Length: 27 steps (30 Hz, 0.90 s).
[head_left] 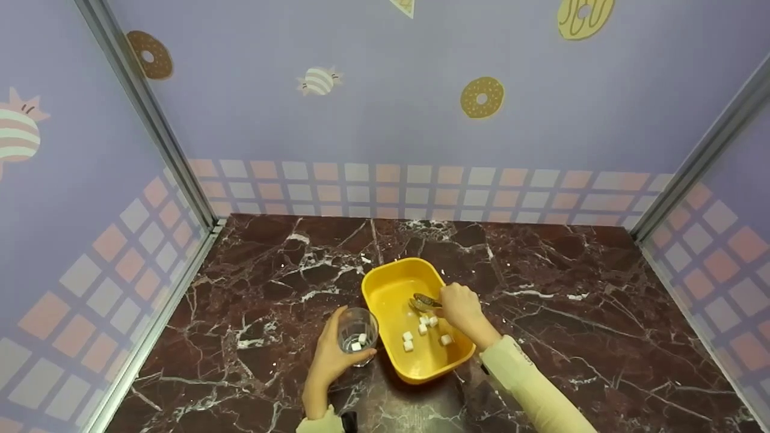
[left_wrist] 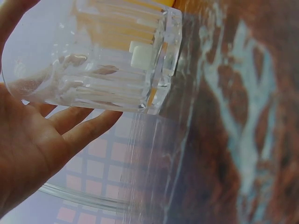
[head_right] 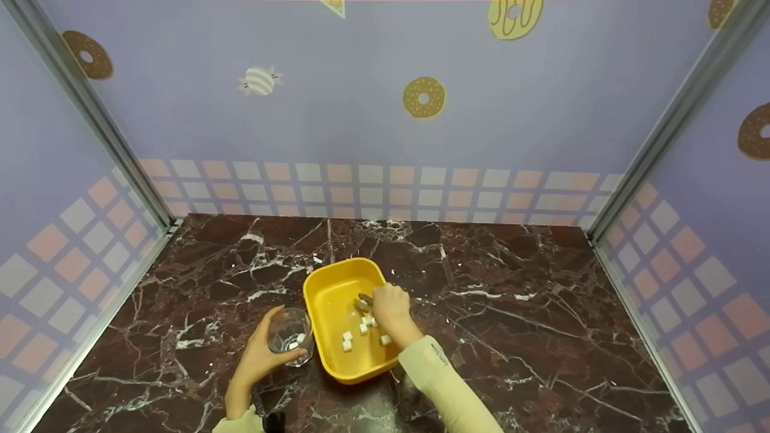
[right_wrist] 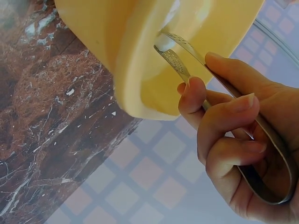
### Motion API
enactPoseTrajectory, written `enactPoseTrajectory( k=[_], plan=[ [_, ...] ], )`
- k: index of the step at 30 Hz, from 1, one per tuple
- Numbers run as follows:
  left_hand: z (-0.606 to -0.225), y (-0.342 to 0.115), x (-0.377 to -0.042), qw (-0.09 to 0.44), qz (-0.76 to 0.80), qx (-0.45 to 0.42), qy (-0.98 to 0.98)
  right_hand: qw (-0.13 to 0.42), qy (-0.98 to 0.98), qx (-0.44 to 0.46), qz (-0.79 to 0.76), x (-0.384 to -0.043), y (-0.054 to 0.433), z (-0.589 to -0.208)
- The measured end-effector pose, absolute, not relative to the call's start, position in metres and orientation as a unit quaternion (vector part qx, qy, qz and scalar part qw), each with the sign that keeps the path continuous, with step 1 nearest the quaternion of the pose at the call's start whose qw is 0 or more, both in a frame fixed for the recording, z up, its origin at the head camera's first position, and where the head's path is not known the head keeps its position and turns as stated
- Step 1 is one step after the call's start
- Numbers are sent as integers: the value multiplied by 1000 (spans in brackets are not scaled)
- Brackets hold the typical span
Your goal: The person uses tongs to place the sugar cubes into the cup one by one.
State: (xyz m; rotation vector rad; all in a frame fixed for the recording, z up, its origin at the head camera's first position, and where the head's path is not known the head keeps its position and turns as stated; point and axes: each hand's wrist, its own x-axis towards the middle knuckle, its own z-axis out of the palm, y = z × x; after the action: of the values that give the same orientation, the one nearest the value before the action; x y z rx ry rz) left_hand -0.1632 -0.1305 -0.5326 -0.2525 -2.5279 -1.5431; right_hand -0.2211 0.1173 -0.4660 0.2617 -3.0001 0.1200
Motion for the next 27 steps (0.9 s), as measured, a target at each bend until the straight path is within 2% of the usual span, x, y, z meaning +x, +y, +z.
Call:
enactPoseTrajectory(
  k=[13, 27],
  plan=[
    [-534, -132, -164, 96, -517, -96, -845, 68, -991, 98, 64, -218, 123, -454],
    [-534, -131, -164, 86, -514, -88, -849, 86, -982, 121, 113, -206, 122, -426]
  ],
)
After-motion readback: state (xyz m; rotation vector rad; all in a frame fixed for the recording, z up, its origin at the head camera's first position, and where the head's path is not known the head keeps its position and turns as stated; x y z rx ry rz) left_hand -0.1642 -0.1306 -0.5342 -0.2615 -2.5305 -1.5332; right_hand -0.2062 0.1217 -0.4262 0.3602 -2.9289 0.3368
